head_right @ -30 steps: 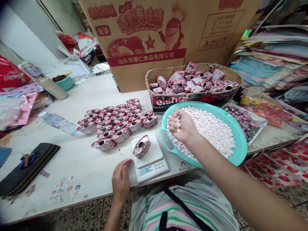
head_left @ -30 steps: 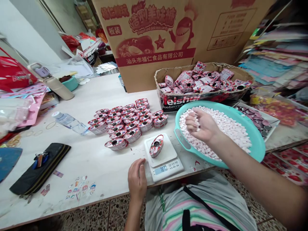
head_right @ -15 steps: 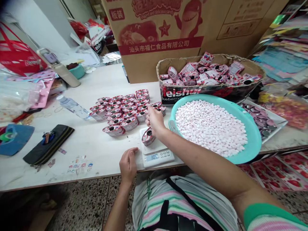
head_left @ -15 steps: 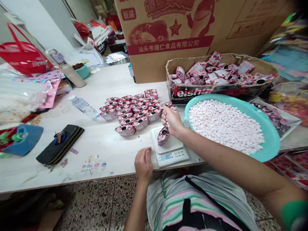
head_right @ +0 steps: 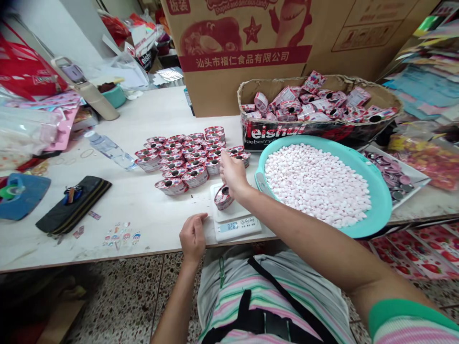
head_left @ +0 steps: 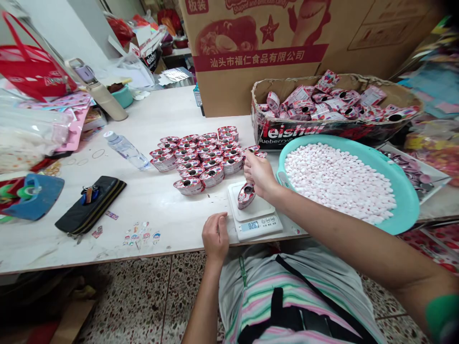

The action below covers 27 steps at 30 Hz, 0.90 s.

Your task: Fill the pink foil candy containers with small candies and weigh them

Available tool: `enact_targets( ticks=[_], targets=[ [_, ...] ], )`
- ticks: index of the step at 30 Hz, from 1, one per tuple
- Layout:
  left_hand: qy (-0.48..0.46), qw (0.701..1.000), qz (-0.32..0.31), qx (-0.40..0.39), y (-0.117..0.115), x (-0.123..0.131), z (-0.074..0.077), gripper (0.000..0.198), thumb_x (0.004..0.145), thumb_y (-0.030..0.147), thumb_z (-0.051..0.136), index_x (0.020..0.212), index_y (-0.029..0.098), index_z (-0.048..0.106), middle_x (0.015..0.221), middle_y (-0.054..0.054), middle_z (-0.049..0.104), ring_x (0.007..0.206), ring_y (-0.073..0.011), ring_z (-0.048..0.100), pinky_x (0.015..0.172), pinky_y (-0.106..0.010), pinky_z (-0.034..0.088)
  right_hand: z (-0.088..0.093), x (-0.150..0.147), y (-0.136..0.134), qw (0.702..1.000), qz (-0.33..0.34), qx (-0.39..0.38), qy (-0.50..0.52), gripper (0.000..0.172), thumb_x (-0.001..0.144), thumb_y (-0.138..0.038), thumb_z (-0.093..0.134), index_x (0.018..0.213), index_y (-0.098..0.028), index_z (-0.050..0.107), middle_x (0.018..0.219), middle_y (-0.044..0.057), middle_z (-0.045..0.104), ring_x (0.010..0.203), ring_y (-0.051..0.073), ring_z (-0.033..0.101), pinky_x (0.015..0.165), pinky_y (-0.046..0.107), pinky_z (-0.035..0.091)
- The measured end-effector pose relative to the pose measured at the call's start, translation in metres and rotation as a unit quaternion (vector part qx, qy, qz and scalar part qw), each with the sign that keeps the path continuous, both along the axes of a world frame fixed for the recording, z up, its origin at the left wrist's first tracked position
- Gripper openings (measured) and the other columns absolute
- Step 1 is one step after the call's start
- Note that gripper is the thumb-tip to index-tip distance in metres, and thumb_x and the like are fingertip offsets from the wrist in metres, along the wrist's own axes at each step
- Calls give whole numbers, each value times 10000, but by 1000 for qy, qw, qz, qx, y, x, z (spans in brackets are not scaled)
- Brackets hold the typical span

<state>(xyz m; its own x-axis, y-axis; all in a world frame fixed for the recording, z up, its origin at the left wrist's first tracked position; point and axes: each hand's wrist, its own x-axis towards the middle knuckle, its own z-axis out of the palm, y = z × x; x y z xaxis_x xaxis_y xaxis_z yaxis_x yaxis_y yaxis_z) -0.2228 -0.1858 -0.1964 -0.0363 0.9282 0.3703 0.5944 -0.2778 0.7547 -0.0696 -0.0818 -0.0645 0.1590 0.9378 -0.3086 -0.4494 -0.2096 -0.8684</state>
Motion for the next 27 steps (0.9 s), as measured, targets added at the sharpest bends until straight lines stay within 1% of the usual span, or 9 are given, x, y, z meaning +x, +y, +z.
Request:
enact_targets(
  ticks=[4,9,14,18,22,25,27],
  targets=[
    [-2,1000,2,-1,0,0,-1,318,956,269,356,937,171,657,919,-63,685,899,-177,618,823,-318,478,5,7,0,1000,3,2,15,449,892,-350,508,548,-212,254,412,-109,214,329,23,152,334,188,84],
    [-6,1000,2,-3,0,0,-2,327,957,275,352,937,171,661,924,-69,686,906,-181,620,836,-327,482,15,26,0,999,4,30,42,462,880,-371,533,541,-215,262,422,-105,205,331,34,146,331,206,74],
    [-7,1000,0,-10,-1,0,-2,330,958,284,350,939,174,661,922,-68,687,903,-181,623,830,-326,485,24,44,-3,998,-9,19,57,465,898,-360,511,536,-210,261,417,-103,195,332,36,146,332,199,80],
    [-13,1000,4,-17,0,0,-3,329,958,294,352,942,179,661,926,-67,690,902,-180,630,825,-322,491,26,58,-5,998,-21,20,59,478,892,-387,519,544,-210,242,412,-103,195,335,36,139,326,199,80],
    [-16,1000,7,-25,0,0,-3,331,958,299,351,942,178,659,931,-71,690,902,-183,632,834,-330,494,26,74,-7,998,-34,19,55,461,915,-375,475,545,-210,256,414,-100,197,328,39,144,331,205,73],
    [-12,1000,5,-28,1,0,-2,336,958,301,347,938,179,660,931,-71,689,902,-186,629,833,-334,493,26,76,-8,997,-40,17,68,450,930,-354,445,545,-209,263,413,-99,201,327,39,154,332,203,78],
    [-8,1000,4,-29,1,0,-2,338,957,304,348,929,180,661,926,-71,688,899,-187,626,826,-335,494,25,67,-6,996,-31,8,88,446,932,-347,438,547,-207,260,413,-100,211,328,37,167,333,194,89]
  ],
)
